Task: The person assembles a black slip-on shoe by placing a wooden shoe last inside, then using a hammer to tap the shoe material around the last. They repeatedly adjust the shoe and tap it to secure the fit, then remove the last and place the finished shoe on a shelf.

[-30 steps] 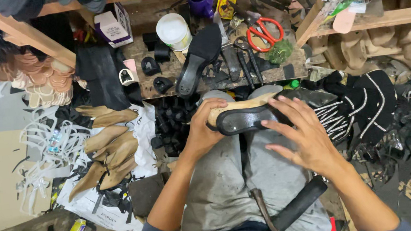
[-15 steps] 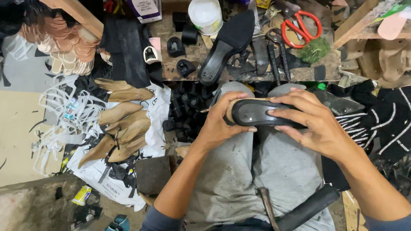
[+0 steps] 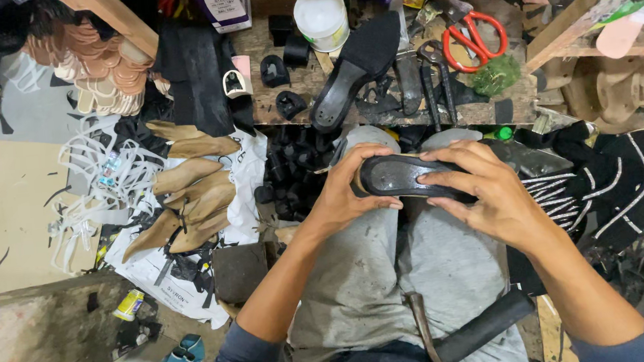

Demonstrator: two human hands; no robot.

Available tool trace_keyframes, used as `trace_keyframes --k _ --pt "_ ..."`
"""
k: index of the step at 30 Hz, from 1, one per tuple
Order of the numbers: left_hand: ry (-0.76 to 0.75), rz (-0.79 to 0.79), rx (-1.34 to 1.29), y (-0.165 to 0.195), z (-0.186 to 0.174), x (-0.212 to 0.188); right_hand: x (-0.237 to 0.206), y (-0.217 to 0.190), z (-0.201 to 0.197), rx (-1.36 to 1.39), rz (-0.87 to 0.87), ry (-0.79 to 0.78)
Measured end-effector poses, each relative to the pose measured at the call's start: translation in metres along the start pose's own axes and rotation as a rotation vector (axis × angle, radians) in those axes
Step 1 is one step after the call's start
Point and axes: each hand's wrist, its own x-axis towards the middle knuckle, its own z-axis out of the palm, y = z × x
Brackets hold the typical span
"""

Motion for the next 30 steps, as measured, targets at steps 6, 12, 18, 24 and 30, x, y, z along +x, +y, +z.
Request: trace_keyframes --k 6,12,18,24,30 --pt "-0.044 -0.08 -0.008 0.005 -0.003 0.001 0.001 0.0 0.0 -0.011 0.019 -0.016" --pt "-0.073 -0.063 0.067 0.007 -0.008 0.004 0.003 0.0 -0.002 -0.053 0.022 -0.035" --pt "-0.067 -0.011 0.083 0.005 -0.009 0.004 -0.01 0.005 -0.023 -0.245 0.115 -0.01" --pt "-0.121 -0.133 0.04 0.009 -0.012 0.009 -0.023 0.011 -0.03 -0.086 0.271 -0.016" --pt "-0.13 -0.106 0.134 0.018 -0.013 0.016 -0.023 0.007 -0.031 -0.156 0.276 -0.028"
